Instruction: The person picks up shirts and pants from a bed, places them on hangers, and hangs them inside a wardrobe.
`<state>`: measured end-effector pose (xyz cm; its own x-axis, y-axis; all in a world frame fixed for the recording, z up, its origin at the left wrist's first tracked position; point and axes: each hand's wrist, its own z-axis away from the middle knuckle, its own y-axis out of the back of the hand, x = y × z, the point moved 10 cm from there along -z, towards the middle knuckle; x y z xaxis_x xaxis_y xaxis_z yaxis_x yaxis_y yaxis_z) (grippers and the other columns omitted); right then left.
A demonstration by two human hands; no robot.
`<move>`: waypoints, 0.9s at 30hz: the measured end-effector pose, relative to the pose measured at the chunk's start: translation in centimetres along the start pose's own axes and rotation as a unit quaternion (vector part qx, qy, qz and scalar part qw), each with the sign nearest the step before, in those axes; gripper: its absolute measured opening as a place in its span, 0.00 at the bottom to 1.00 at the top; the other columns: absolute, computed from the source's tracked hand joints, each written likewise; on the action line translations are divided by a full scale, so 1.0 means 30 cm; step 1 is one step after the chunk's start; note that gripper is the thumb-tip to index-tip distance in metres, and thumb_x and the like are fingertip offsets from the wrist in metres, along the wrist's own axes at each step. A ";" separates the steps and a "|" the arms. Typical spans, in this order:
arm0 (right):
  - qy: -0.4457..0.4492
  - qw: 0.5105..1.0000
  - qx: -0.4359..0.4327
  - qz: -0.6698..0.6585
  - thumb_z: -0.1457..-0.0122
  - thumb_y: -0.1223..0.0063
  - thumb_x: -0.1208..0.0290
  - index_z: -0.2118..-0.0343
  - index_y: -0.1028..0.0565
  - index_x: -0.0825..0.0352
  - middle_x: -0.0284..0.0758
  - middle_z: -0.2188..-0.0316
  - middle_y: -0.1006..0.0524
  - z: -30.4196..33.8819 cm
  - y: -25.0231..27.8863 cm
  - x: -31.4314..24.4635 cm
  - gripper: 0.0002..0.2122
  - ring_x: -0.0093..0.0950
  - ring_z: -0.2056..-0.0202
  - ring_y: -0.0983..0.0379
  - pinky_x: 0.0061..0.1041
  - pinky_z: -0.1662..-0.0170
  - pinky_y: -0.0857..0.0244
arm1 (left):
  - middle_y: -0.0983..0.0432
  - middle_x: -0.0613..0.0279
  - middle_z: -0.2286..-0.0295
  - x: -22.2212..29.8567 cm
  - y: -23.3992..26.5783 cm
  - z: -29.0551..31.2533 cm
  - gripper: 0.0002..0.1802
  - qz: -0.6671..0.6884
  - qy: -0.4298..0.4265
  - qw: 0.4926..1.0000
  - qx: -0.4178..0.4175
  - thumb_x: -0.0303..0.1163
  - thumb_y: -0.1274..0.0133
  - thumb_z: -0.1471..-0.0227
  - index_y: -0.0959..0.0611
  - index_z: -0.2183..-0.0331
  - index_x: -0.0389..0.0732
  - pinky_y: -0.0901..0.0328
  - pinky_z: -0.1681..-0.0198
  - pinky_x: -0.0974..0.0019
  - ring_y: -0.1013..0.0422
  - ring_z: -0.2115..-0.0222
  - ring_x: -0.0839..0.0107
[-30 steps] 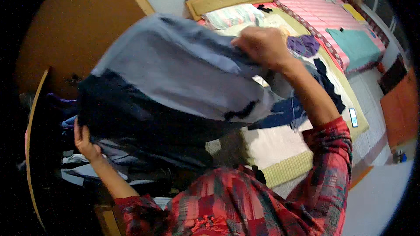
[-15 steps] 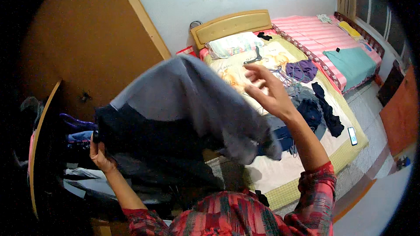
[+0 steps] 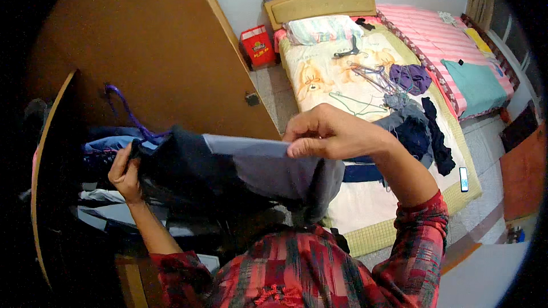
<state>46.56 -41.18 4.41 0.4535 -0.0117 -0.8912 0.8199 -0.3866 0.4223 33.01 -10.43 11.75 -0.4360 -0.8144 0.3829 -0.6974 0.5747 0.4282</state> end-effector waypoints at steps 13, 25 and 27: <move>0.107 0.864 0.306 0.386 0.52 0.43 0.66 0.72 0.29 0.67 0.40 0.82 0.33 -0.068 0.036 -0.063 0.11 0.37 0.79 0.34 0.29 0.76 0.40 | 0.24 0.62 0.65 0.031 -0.283 -0.001 0.21 0.143 0.190 0.965 -0.111 0.18 0.43 0.61 0.22 0.59 0.36 0.35 0.64 0.79 0.30 0.68 0.79; 0.035 0.900 0.387 0.198 0.48 0.45 0.65 0.79 0.33 0.70 0.26 0.85 0.41 0.104 0.270 0.061 0.14 0.16 0.79 0.46 0.18 0.77 0.51 | 0.25 0.63 0.69 -0.167 -0.260 0.199 0.18 0.280 0.292 0.882 -0.242 0.41 0.52 0.46 0.22 0.63 0.34 0.38 0.61 0.75 0.32 0.67 0.75; 0.004 0.906 0.370 0.205 0.47 0.46 0.66 0.78 0.31 0.71 0.26 0.83 0.38 0.114 0.274 0.073 0.12 0.16 0.77 0.43 0.17 0.75 0.49 | 0.25 0.62 0.71 -0.168 -0.220 0.164 0.16 0.214 0.279 0.923 -0.154 0.38 0.48 0.49 0.21 0.66 0.34 0.38 0.63 0.74 0.30 0.68 0.73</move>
<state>53.09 -47.53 5.37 0.6727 -0.2888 -0.6812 0.1240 -0.8636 0.4886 37.03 -10.51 2.96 -0.2126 -0.3887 0.8965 -0.2965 0.8999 0.3198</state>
